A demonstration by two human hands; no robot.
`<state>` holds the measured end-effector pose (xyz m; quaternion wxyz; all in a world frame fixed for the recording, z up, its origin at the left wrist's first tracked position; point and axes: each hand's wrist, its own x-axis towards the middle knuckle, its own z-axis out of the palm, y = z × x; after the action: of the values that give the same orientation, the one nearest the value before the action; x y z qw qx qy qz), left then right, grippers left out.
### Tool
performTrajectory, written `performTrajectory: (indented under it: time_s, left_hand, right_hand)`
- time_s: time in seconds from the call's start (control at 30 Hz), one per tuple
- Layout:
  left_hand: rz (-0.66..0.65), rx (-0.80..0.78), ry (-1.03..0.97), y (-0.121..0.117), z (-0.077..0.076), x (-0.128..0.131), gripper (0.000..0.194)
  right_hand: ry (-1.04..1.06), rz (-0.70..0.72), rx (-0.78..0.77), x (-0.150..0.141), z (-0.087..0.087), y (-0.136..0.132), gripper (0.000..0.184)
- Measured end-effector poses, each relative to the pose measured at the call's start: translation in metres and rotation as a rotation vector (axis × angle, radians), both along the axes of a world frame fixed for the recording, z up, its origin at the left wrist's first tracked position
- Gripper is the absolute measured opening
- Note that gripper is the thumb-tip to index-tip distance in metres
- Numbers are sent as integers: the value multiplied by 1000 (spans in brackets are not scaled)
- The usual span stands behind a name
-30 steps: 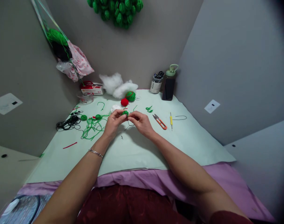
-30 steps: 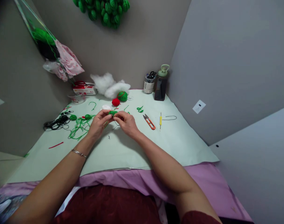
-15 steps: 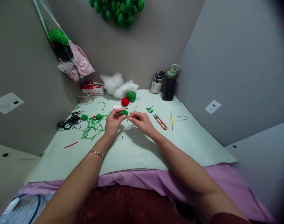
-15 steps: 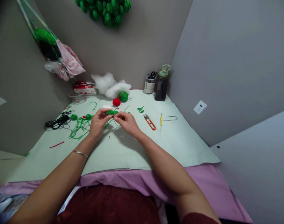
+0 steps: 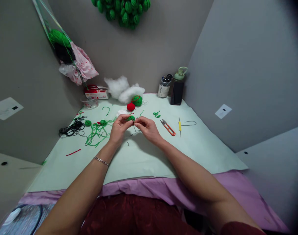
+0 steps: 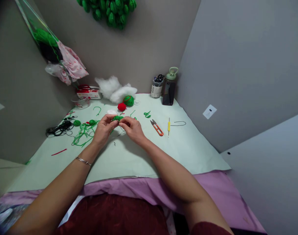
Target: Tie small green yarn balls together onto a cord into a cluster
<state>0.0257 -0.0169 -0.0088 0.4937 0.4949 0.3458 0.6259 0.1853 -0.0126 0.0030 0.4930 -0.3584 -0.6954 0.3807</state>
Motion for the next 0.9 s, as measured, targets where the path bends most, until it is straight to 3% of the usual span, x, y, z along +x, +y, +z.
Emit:
performTrajectory:
  time_s: [0.23,0.53,0.63,0.77,0.9]
  left_hand:
    - [-10,21,10,-2,0,1,32]
    - [57,40,38,0,0,-1,33]
    - [86,42,68,1,-3,1,32]
    - [57,21,95,1,-6,3,33]
    - [12,-25,81,1,-6,3,35]
  right_hand:
    - [-10,-73,91,-2,0,-4,19]
    - [58,148,-157,2,1,5,20]
    - [143,155,-219,1,-2,8,25]
    - [203,134,-209,0,-4,12,27]
    - [118,108,-164,8,3,13,21]
